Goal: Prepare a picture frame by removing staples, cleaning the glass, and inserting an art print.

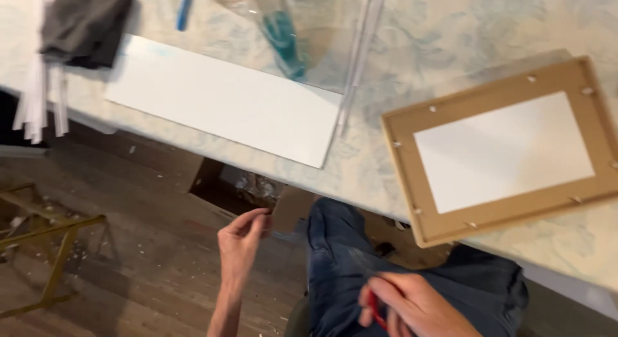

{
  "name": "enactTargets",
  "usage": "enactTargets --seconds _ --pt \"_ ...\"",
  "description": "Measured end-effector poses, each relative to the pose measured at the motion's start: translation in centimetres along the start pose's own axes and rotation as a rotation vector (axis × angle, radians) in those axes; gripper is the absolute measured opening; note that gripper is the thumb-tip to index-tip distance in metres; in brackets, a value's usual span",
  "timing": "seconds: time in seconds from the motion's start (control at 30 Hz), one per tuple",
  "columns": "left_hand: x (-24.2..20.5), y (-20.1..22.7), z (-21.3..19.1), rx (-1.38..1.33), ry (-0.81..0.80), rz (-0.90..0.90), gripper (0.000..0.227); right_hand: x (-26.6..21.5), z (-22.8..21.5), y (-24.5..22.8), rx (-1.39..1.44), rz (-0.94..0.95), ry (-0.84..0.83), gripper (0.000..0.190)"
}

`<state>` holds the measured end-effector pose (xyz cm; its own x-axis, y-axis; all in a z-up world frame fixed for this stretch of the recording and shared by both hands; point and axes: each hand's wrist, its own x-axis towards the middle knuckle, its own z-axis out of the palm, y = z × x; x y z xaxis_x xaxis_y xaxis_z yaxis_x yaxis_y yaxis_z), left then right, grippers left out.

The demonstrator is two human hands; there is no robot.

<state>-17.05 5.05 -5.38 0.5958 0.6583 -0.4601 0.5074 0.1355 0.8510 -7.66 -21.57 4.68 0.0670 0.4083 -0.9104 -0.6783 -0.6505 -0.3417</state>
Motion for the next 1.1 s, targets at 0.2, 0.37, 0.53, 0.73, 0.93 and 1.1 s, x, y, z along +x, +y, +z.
enactTargets --seconds 0.2,0.37,0.53,0.73,0.93,1.1 --pt "8.1 -10.2 -9.2 0.542 0.205 -0.007 0.037 1.0 -4.5 8.3 0.196 -0.127 0.300 0.043" --pt "11.3 -9.9 -12.3 0.707 0.284 0.114 0.033 -3.6 -4.6 7.6 0.100 -0.319 1.028 0.065" --pt "4.6 7.2 -2.2 0.387 0.280 0.602 0.013 0.6 -14.1 17.0 0.482 -0.788 1.022 0.059" --pt "4.3 14.0 14.2 0.270 -0.387 0.852 0.026 -2.3 -13.3 10.5 0.837 -0.840 0.810 0.058" --pt "2.1 12.1 18.9 0.470 -0.374 1.072 0.028 -5.4 -13.4 4.1 0.823 -0.744 0.886 0.049" --pt "-5.4 7.8 17.1 0.586 -0.390 0.585 0.039 -8.8 -15.2 -4.0 0.569 -0.376 0.907 0.054"
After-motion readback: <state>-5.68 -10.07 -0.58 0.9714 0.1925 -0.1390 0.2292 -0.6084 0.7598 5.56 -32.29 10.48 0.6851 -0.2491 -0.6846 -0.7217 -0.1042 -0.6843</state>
